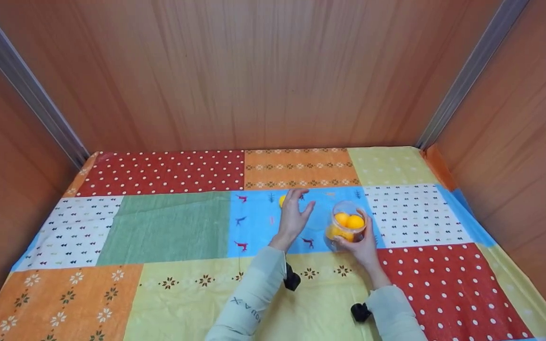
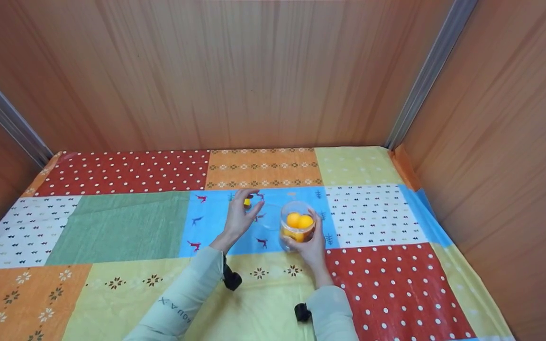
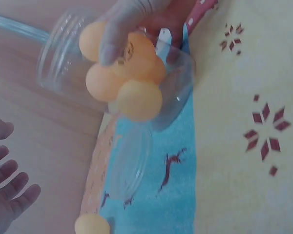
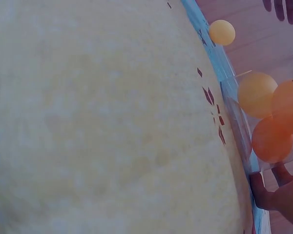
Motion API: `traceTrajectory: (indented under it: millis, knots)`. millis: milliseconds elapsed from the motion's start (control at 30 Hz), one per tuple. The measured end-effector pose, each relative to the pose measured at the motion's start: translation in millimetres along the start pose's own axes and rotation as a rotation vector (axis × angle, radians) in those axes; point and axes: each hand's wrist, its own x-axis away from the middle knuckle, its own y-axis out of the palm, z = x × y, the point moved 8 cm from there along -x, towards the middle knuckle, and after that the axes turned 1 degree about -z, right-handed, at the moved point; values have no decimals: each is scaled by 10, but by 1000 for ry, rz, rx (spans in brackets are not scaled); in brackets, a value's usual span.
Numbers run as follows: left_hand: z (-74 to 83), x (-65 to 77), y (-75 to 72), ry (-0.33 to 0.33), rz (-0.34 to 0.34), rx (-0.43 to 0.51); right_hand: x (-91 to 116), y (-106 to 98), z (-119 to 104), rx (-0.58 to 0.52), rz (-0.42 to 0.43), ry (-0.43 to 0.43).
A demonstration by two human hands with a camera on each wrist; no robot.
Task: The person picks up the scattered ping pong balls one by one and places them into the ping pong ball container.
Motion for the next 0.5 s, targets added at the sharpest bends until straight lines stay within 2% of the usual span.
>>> traceTrajectory:
  millis: [133, 367, 500]
  knots:
    - [-163, -25, -12, -51, -10, -25, 0, -6, 6, -9, 6, 7]
    - [-474, -22, -31, -214, -50, -95, 12, -18, 1, 16, 35, 16]
    - [-604, -3, -51, -285, -44, -117, 19, -13, 9, 11, 29, 35]
